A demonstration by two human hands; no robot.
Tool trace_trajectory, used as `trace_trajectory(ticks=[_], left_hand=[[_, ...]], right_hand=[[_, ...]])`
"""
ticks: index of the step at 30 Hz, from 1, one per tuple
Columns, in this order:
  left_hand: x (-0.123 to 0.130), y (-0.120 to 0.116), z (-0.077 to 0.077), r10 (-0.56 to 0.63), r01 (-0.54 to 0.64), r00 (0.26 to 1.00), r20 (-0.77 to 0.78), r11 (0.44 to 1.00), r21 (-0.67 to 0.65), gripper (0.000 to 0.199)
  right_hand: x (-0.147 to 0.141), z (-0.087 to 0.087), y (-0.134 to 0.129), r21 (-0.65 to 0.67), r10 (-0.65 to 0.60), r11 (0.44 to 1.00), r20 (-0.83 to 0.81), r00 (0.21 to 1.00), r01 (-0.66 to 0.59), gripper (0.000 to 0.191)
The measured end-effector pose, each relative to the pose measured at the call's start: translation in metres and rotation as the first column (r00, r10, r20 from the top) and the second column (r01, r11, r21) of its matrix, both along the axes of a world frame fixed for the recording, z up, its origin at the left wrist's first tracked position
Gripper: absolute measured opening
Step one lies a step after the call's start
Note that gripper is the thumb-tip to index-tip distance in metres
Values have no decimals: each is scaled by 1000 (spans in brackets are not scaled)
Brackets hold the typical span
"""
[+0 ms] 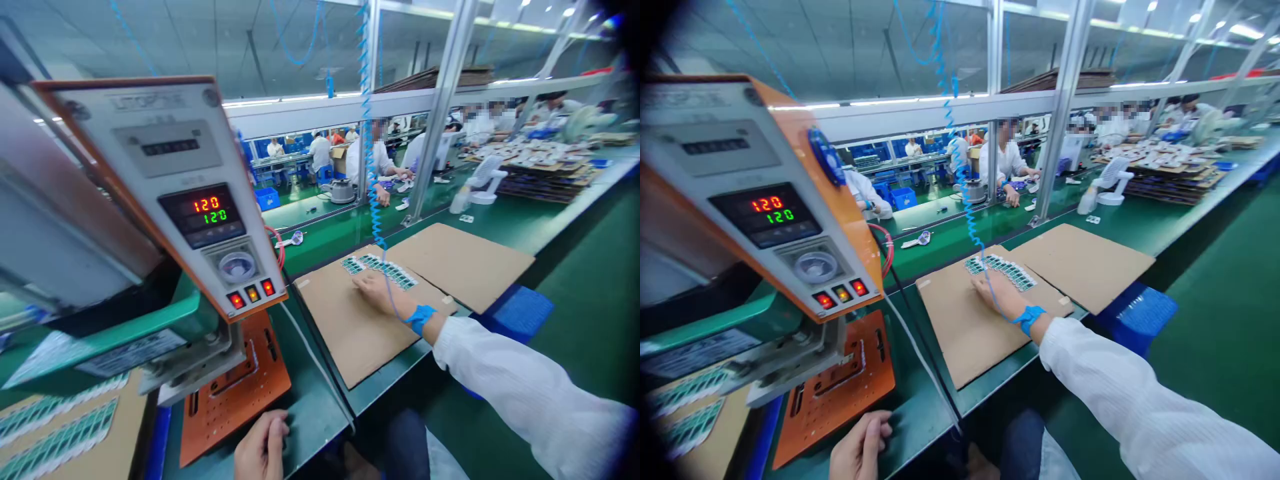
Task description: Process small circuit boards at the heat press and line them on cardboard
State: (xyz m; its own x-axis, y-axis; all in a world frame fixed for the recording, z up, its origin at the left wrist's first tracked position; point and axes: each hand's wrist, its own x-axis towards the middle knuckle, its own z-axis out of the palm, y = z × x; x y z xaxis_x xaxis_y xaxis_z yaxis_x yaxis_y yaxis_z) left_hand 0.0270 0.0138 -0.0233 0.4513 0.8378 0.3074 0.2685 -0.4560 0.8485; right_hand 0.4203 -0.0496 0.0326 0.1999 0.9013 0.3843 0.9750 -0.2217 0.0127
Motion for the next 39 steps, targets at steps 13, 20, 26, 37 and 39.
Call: trace_trajectory(ticks=[13, 20, 26, 37, 39], left_hand=[[5, -16, -2, 14, 44, 969, 247, 973, -228, 48], [4, -18, -3, 89, -53, 975, 206, 984, -170, 45], [4, -19, -2, 111, -75, 973, 203, 982, -175, 47], [3, -16, -4, 123, -92, 980, 154, 977, -194, 50], [3, -16, -3, 123, -89, 979, 164, 975, -204, 51]], right_hand=[[-270, -44, -17, 148, 185, 980, -926, -329, 133, 48], [-262, -43, -5, 116, 91, 980, -984, -156, -161, 51], [-260, -42, -1, 113, 30, 934, -970, -240, -338, 52], [-267, -44, 0, 171, 133, 942, -980, -145, -290, 53], [-268, -44, 0, 180, 133, 938, -976, -171, -297, 52]])
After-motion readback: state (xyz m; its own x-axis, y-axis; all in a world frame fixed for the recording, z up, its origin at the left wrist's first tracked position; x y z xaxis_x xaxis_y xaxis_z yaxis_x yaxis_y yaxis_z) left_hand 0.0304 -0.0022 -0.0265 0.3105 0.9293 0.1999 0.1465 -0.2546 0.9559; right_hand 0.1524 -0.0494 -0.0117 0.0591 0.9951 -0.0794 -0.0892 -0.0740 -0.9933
